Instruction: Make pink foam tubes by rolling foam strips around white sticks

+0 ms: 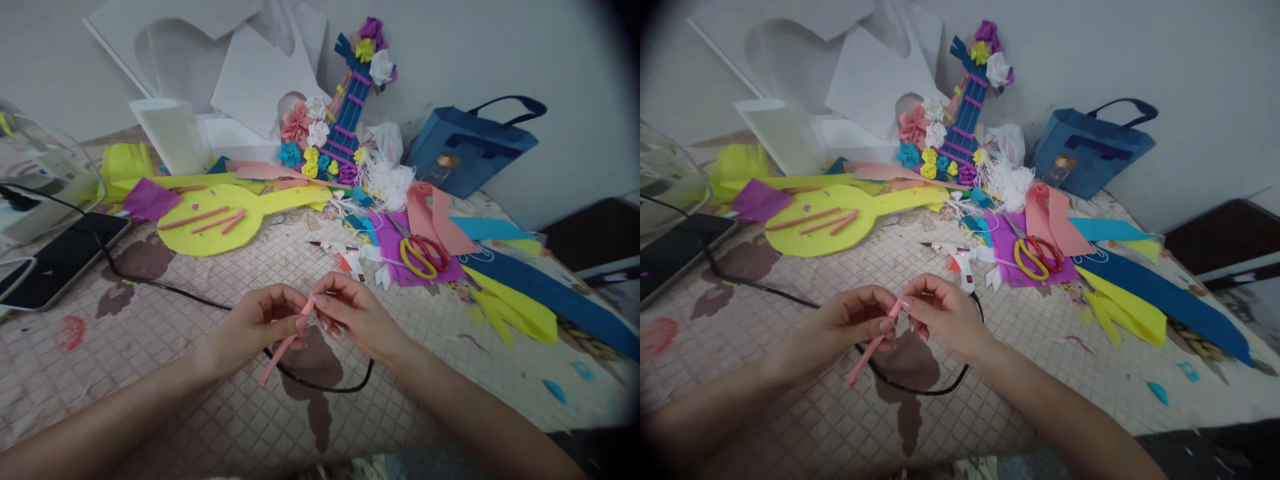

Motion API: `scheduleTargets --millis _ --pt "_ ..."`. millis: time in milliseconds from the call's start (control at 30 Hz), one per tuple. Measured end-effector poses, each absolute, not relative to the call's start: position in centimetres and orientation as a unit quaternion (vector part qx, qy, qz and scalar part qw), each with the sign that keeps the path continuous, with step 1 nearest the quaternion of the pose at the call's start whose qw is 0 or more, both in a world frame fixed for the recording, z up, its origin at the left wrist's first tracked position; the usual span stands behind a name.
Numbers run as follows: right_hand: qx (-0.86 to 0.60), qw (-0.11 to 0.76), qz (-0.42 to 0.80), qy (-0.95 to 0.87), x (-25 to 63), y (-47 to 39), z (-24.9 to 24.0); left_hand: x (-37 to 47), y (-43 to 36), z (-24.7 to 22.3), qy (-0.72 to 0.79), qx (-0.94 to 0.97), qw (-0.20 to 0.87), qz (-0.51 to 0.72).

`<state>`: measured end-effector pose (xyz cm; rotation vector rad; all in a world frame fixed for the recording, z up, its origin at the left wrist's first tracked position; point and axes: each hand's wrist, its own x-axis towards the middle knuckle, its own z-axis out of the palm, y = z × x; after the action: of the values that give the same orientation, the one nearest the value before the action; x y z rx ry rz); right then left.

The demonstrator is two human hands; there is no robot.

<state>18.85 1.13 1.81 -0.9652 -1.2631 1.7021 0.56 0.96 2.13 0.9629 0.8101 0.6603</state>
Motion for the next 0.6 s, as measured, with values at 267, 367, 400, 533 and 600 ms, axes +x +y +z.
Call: scheduleTargets --millis 267,367,400,533,600 --pt "-0.405 0.431 0.204 -0.78 18.8 0.2 1.7 0.7 0.5 1.4 0.37 0.392 0.784 0.309" --pt "-0.357 0.4 0.106 -0.838 18.9 0.1 1.3 0.7 0.6 1.6 0.372 0.389 0.774 0.333" --pt "-0.348 0.388 0.085 -0.849 19.0 0.0 1.1 0.6 0.7 1.6 0.373 0.39 0.769 0.343" --pt "-0.34 0.365 0.079 -0.863 19.0 0.0 0.8 0.4 1.1 1.7 0.376 0.391 0.757 0.365" --pt "-0.341 0.38 0.136 -0.849 18.9 0.0 0.9 0.3 1.2 1.7 0.371 0.394 0.759 0.363"
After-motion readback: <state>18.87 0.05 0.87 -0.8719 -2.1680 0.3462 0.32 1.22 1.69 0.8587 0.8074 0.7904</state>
